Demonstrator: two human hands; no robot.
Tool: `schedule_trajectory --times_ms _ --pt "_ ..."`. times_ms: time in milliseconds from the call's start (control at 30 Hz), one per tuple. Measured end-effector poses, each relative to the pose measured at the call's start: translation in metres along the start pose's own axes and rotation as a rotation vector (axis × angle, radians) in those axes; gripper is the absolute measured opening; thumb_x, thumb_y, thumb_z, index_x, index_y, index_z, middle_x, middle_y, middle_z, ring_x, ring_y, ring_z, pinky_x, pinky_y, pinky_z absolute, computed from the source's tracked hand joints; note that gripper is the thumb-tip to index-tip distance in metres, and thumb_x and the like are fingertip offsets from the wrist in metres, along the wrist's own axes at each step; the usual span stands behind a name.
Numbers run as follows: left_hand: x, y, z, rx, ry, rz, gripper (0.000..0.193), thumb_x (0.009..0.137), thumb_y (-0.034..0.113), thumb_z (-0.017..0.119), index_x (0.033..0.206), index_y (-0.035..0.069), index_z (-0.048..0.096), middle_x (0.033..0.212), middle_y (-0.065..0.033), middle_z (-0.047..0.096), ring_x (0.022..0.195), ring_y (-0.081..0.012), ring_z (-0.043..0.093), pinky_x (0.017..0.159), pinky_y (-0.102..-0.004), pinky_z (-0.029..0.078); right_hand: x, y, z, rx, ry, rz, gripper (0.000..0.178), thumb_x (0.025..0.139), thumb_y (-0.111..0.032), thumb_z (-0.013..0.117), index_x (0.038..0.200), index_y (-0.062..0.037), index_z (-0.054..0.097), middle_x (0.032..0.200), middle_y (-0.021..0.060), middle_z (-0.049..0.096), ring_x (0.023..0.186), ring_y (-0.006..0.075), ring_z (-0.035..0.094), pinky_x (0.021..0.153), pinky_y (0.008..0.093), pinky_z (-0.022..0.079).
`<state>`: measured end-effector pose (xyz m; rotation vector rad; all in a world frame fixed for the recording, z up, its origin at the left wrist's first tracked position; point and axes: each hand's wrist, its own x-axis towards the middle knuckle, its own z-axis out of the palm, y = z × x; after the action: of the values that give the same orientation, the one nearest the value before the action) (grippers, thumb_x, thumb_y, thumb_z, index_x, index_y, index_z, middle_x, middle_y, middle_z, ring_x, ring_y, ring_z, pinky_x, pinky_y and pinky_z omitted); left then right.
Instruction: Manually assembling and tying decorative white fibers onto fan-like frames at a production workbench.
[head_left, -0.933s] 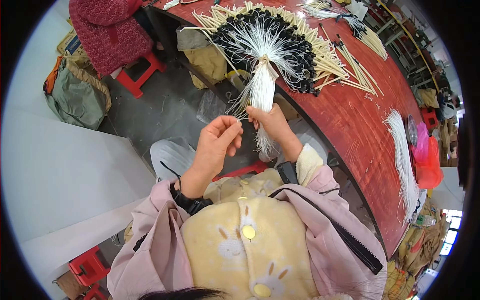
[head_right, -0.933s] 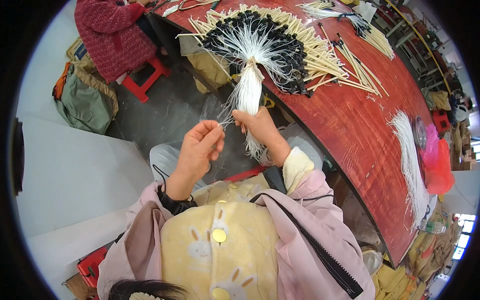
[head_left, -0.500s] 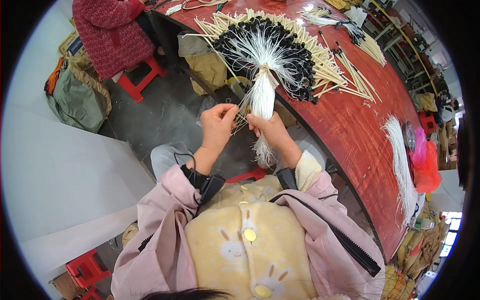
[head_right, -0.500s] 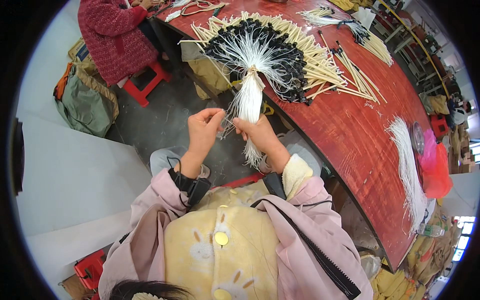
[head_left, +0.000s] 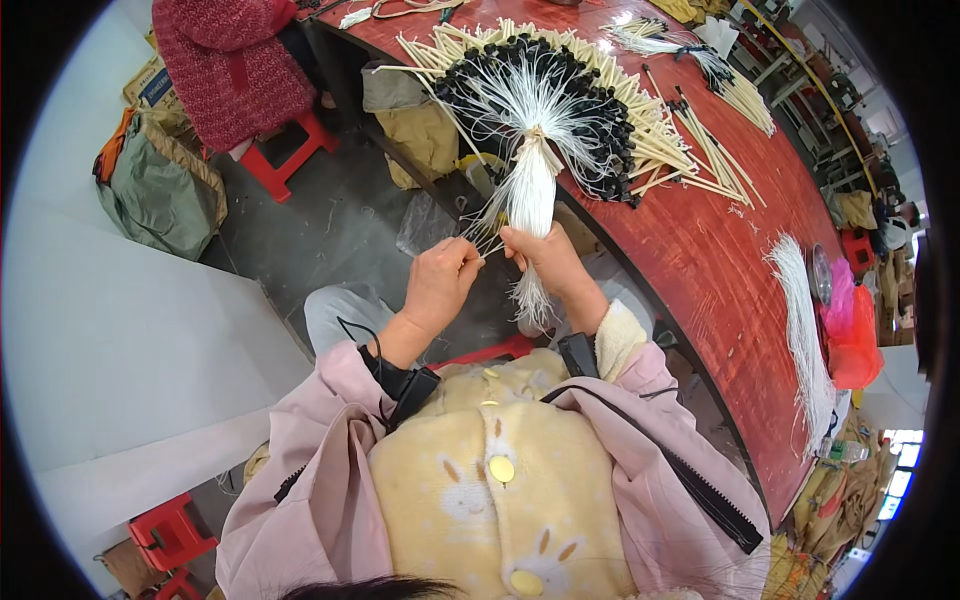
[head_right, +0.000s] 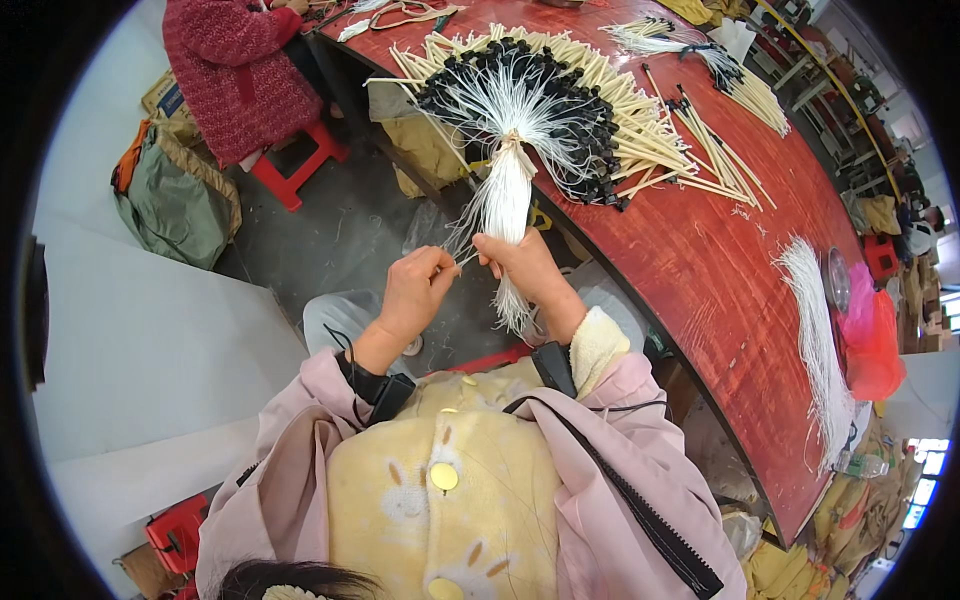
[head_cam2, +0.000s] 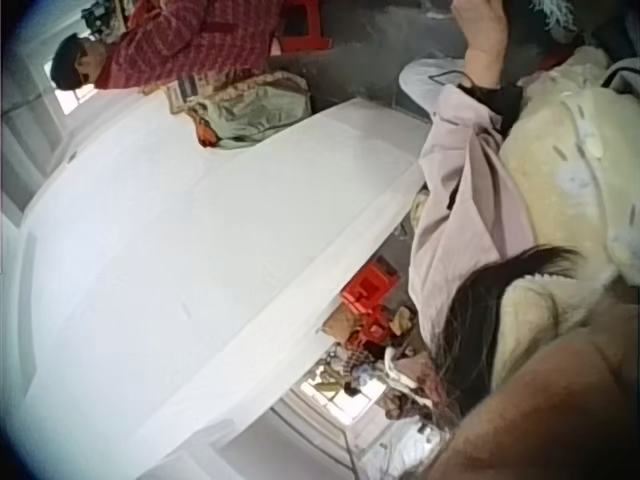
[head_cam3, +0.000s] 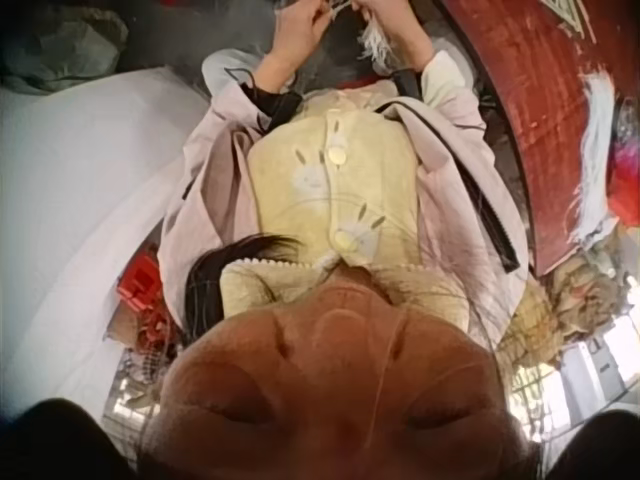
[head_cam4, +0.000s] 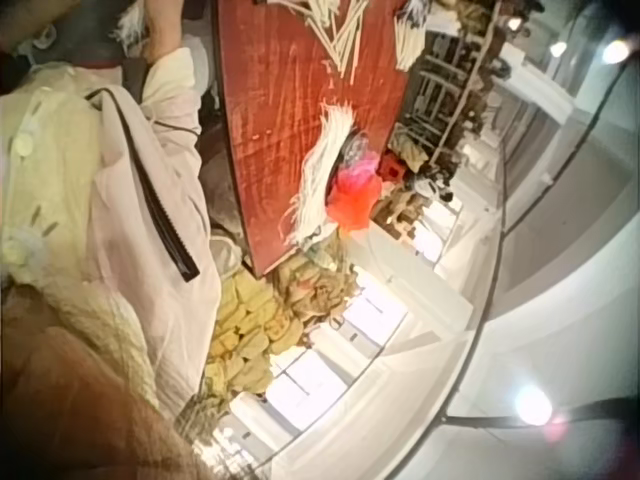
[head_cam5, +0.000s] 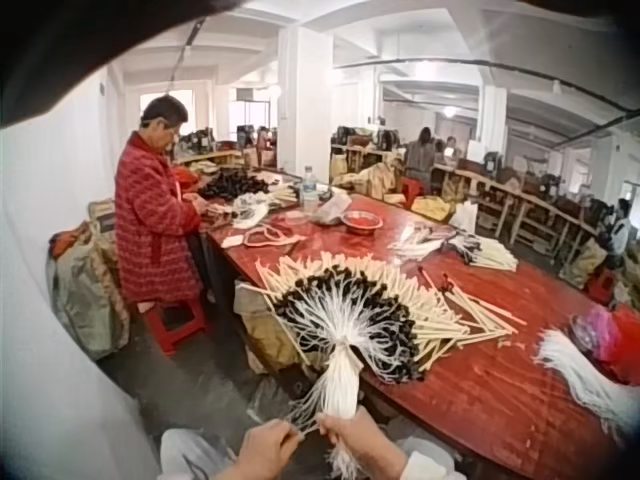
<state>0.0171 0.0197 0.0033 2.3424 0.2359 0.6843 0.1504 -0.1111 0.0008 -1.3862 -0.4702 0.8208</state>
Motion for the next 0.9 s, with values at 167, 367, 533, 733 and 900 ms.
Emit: schedule_trajectory --times_ms 167,367,533,733,900 --pt "0.0 0.006 0.003 -0.533 -0.003 -0.415 0.005 0.08 0.005 0.061 0.078 0.001 0.058 0.069 -0.007 0.064 0.056 -0.0163 0.062 0.049 -0.0267 0.047 0.0 0.0 0.0 0.006 -0.01 -0.005 0.014 0.084 -0.015 0.065 0.075 -0.0061 0.06 0.063 0.0002 0.057 0.048 0.0051 0.048 0.044 0.0194 0.036" --pt "0.004 0.017 -0.006 -0.619 -0.12 -0.614 0.01 0.084 0.008 0.061 0.078 0.001 0.057 0.077 -0.0053 0.066 0.062 -0.0112 0.063 0.05 -0.0217 0.046 -0.002 -0.002 -0.002 0.018 -0.009 -0.001 0.014 0.084 -0.016 0.066 0.075 -0.0063 0.06 0.063 0.0002 0.058 0.048 0.0049 0.048 0.043 0.0192 0.037" --pt "0.004 0.019 -0.009 -0.944 -0.099 -0.727 0.011 0.084 0.011 0.063 0.085 0.002 0.057 0.083 -0.0067 0.067 0.069 -0.0133 0.065 0.055 -0.0218 0.049 -0.004 -0.005 0.0 0.022 0.003 0.006 0.014 0.084 -0.016 0.066 0.076 -0.0064 0.06 0.063 0.0 0.057 0.048 0.005 0.048 0.043 0.0191 0.037" --pt "0.004 0.015 -0.008 -1.115 0.02 -0.737 0.012 0.082 0.01 0.067 0.087 0.003 0.059 0.081 -0.0057 0.065 0.072 -0.0138 0.065 0.057 -0.0232 0.052 -0.002 -0.004 -0.003 -0.017 -0.016 -0.003 0.013 0.084 -0.016 0.066 0.077 -0.0066 0.06 0.062 -0.0002 0.057 0.048 0.0051 0.048 0.043 0.0191 0.037" --pt "-0.004 0.009 -0.01 -1.162 0.076 -0.817 0.011 0.082 0.009 0.067 0.087 0.003 0.058 0.082 -0.007 0.065 0.073 -0.0149 0.065 0.058 -0.0239 0.053 -0.002 -0.007 -0.003 -0.064 -0.017 -0.006 0.014 0.083 -0.017 0.066 0.076 -0.0067 0.059 0.062 -0.0004 0.057 0.047 0.005 0.048 0.043 0.0192 0.036"
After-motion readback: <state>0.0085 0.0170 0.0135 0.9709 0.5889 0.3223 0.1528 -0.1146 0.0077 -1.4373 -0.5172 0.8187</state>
